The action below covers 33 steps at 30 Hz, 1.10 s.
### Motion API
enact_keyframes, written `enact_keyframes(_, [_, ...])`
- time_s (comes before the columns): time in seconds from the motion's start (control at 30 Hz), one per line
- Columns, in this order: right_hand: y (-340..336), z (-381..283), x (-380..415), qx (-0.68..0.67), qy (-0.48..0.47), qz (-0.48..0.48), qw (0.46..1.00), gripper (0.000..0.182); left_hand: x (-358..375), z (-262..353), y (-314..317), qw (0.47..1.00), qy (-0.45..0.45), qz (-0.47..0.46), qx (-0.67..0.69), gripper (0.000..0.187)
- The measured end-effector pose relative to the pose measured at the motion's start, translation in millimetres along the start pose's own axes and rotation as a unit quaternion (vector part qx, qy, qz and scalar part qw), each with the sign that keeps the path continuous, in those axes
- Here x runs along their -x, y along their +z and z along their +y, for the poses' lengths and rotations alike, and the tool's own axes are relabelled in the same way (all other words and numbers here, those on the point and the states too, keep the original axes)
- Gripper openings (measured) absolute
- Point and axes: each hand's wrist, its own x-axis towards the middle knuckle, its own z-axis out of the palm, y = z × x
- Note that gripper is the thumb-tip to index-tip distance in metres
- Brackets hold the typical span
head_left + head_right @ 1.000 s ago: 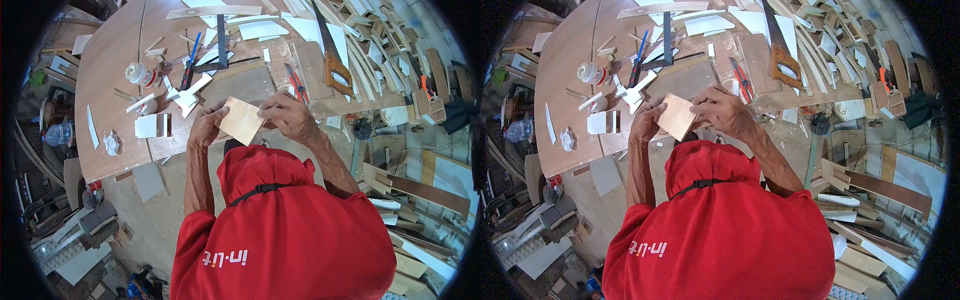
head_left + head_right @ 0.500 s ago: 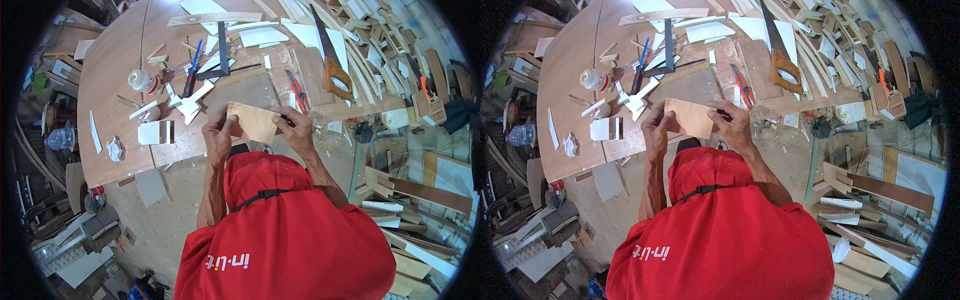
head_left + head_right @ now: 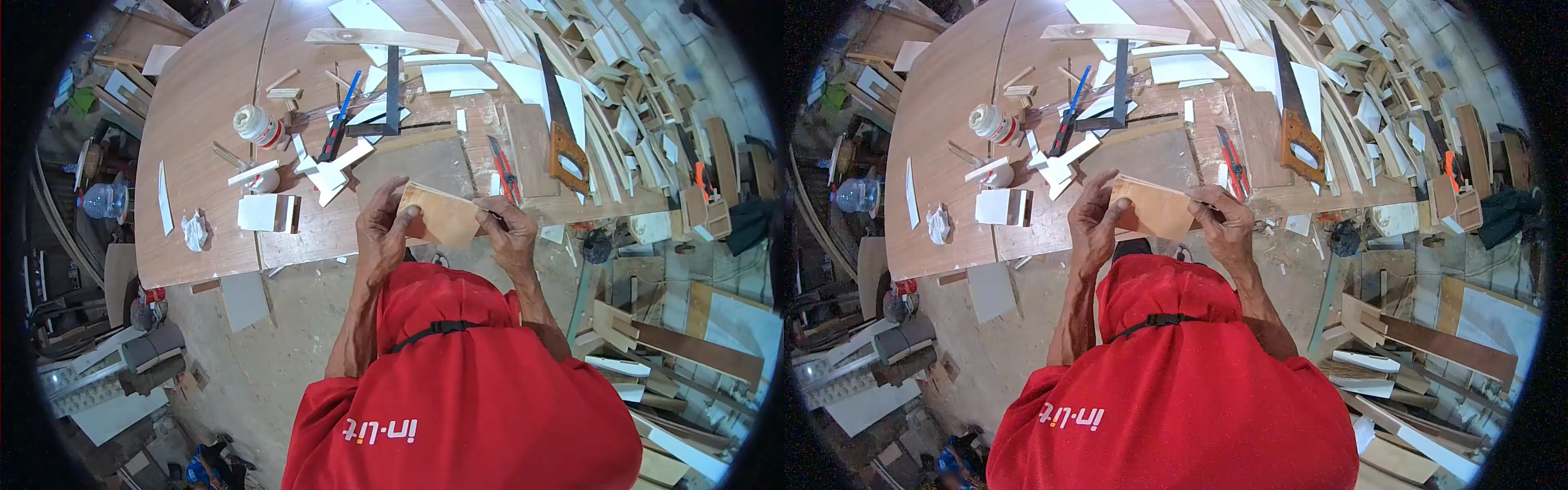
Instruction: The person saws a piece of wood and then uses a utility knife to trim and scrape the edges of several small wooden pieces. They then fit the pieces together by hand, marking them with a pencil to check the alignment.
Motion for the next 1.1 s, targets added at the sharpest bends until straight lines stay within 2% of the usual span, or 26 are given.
enact_keyframes(0.07, [1, -9, 0, -0.048, 0.021, -0.005, 0.999, 0.014, 2, 5, -1, 0.999, -0.027, -0.016, -0.003, 0.044])
enact_keyframes(0.17, [-1, -8, -1, -0.056, 0.027, -0.015, 0.998, 0.013, 4, 3, -2, 1.000, -0.014, -0.022, -0.014, 0.045])
enact_keyframes(0.37, [-3, -4, 1, -0.006, -0.001, -0.010, 1.000, 0.013, 6, -1, -5, 0.999, 0.003, -0.027, 0.033, 0.042])
enact_keyframes(0.6, [-1, -7, 1, -0.023, -0.020, -0.003, 1.000, 0.015, 7, -4, -5, 0.999, 0.014, -0.006, 0.052, 0.041])
enact_keyframes(0.7, [1, -14, 1, -0.032, -0.012, 0.000, 0.999, 0.017, 9, 2, -4, 0.996, -0.009, -0.016, 0.089, 0.039])
enact_keyframes(0.77, [3, -20, 2, -0.020, 0.037, 0.006, 0.999, 0.017, 9, 5, -4, 0.993, -0.013, -0.021, 0.116, 0.040])
enact_keyframes(0.87, [-5, -16, 2, 0.010, 0.064, -0.047, 0.997, 0.020, 7, 1, -7, 0.995, -0.019, -0.022, 0.093, 0.045])
enact_keyframes(1.0, [-3, -15, 1, 0.006, 0.078, -0.055, 0.995, 0.021, 2, -8, -8, 0.999, -0.021, 0.002, 0.047, 0.049])
enact_keyframes(1.07, [3, -19, -1, -0.080, 0.133, 0.006, 0.988, 0.019, 0, -3, -1, 1.000, -0.002, 0.012, 0.020, 0.047])
enact_keyframes(1.1, [3, -12, 0, -0.081, 0.134, 0.007, 0.988, 0.019, 0, -4, -1, 1.000, -0.002, 0.012, 0.019, 0.047])
